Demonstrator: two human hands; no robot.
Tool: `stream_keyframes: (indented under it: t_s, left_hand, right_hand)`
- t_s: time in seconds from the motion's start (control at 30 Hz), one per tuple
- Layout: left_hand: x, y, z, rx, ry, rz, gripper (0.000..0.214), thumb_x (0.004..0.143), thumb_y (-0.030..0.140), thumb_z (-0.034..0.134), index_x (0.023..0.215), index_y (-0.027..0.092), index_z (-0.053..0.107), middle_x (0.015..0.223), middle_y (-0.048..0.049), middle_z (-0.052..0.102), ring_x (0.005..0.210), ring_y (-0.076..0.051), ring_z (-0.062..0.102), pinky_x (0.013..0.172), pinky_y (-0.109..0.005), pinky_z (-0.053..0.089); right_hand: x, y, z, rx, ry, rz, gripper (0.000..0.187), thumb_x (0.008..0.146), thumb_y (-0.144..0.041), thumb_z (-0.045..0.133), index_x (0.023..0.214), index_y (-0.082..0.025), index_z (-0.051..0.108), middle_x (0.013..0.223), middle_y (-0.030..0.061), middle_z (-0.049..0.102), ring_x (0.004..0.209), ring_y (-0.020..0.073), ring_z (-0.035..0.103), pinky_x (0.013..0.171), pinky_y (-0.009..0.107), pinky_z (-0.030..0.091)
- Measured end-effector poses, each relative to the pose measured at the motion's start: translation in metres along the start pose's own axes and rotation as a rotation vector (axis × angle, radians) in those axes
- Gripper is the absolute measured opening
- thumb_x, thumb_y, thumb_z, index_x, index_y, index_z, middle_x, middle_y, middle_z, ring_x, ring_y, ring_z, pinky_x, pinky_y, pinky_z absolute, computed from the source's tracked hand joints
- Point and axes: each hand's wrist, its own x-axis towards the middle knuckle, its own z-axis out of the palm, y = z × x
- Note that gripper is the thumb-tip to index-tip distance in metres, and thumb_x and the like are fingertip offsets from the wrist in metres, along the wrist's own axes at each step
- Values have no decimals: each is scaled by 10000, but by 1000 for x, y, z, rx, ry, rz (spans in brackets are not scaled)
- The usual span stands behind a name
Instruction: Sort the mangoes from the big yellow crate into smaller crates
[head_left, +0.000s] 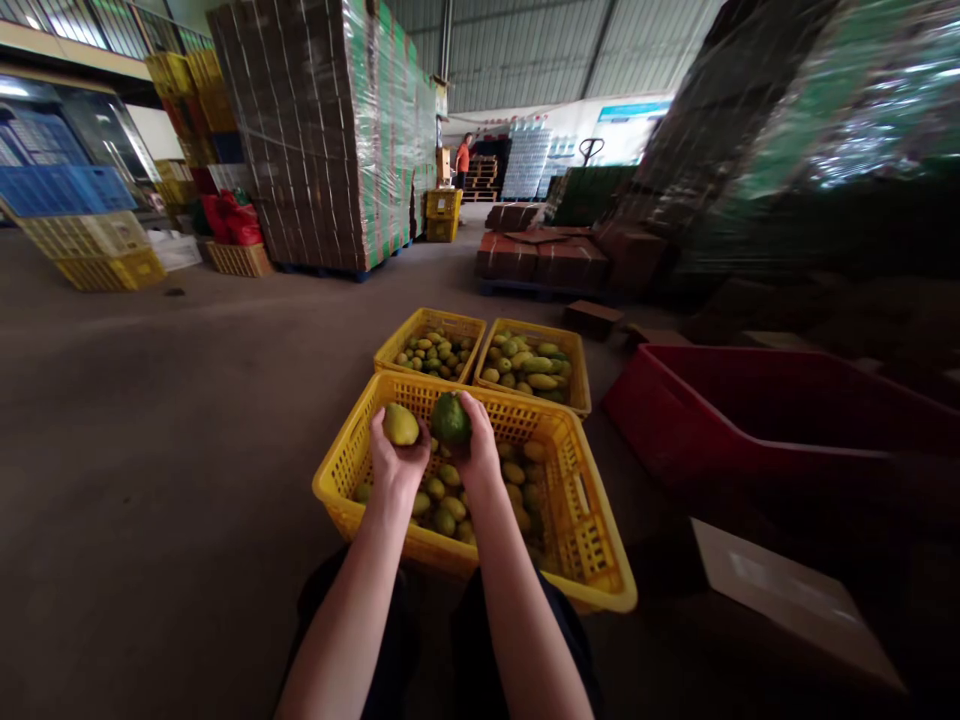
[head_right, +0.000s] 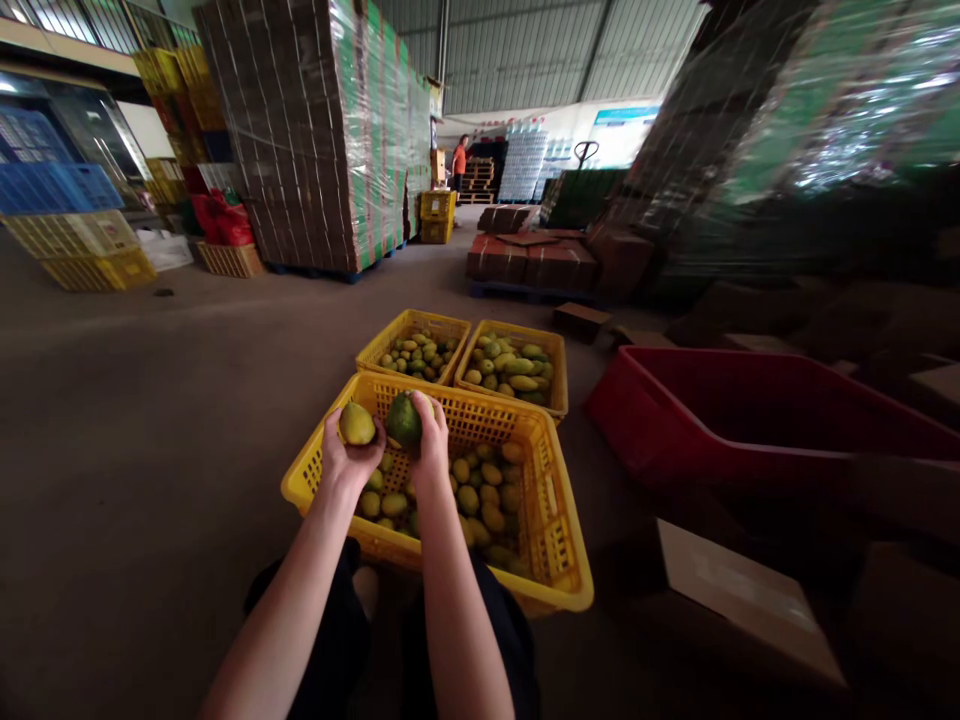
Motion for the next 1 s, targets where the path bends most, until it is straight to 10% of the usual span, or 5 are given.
stream_keyframes:
  t_s: [0.13,0.3,0.57,1.0]
  left_hand:
    - [-1,3,-2,61,-40,-52,202,862,381,571,766,204,561,704,-21,580,605,-126,542,521,-216,474]
    - [-8,5,-1,126,-70,-16,369,833,535,548,780,177,618,622,-7,504,517,-107,466,453,-213,410]
    - [-6,-3,-1,236,-138,-25,267,937,290,429,826,165,638,751,-67,653,624,-144,629,507,-208,493]
    - [-8,-1,-5,41,-178,-186,270,874,337,492,886,117,648,716,-59,649,557,-126,609,453,-200,498]
  right_hand:
    - [-3,-14,3,-17,24,74,409,527,-265,849,853,-241,603,702,-67,689,602,147,635,547,260,536]
    - [-1,-18,0,163,30,231,180,715,-361,696,798,-216,628,649,-33,691,551,145,643,515,261,540]
    - [2,-13,-6,209,163,372,349,878,-515,462,760,-227,620,632,4,707,553,181,660,565,346,571]
    - [10,-19,-27,142,89,240,414,769,-636,586,778,-226,639,626,-2,698,624,200,684,587,346,580]
